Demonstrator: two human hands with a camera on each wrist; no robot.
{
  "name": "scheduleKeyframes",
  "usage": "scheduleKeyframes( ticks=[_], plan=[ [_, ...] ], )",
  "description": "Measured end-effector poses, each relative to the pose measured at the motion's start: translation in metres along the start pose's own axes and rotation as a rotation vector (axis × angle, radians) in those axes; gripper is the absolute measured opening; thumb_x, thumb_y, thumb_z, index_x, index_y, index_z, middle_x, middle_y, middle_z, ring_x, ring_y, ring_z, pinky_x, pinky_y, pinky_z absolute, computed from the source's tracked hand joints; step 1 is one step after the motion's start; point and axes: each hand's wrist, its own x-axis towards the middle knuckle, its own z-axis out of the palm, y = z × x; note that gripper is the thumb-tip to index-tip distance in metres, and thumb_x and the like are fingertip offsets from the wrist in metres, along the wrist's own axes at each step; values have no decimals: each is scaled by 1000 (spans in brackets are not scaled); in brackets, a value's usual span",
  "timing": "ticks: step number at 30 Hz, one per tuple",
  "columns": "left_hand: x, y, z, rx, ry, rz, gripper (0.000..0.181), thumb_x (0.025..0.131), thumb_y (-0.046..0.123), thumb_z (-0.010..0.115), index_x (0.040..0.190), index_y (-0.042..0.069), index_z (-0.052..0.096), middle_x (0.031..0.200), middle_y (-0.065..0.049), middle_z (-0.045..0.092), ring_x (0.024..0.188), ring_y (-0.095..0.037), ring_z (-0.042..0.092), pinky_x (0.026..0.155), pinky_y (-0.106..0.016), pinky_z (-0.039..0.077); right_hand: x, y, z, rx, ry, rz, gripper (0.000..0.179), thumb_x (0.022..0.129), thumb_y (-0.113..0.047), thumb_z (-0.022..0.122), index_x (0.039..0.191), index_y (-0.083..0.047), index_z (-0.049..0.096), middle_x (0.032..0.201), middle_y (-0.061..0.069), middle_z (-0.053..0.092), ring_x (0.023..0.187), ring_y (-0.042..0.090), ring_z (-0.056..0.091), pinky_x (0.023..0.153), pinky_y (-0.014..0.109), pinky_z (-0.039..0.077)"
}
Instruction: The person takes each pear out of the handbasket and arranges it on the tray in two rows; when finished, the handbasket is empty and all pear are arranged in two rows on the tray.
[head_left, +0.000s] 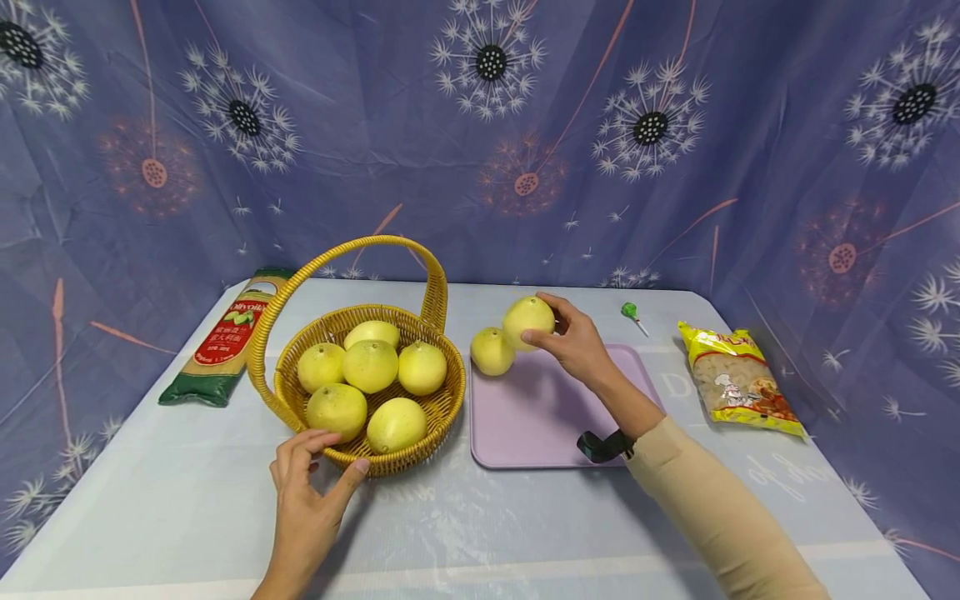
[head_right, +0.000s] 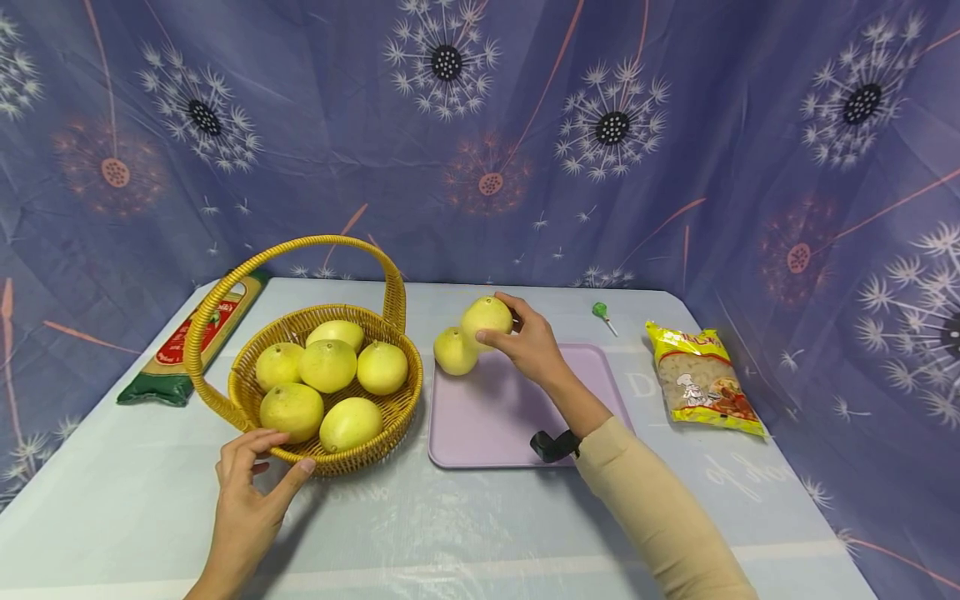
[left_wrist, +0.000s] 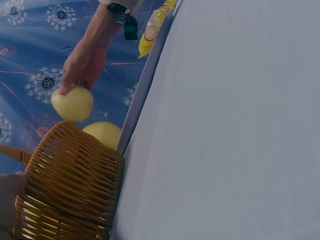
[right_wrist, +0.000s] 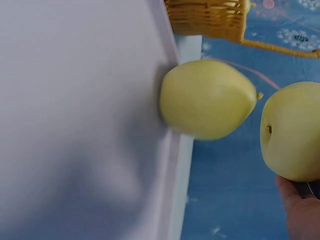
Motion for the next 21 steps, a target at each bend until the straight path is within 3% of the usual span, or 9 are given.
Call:
scheduleKeyframes(
  ticks=[6,21],
  plan=[
    [-1,1,-1,-11,7,25,44,72,0,78,112,3,58,123,-3,44,103,-1,27,81,-21,25,0,16,-4,4,17,13,75,78,-27,77,142,-13,41,138,11,50,122,29,51,96,41,46],
    [0,1,0,1,6,34,45,72,0,78,112,4,58,124,-4,44,103,0,27,82,-20,25,-2,39,-6,-13,29,51,75,79,-24,77,142,-10,39,139,15,49,120,31,53,92,35,49]
  ],
)
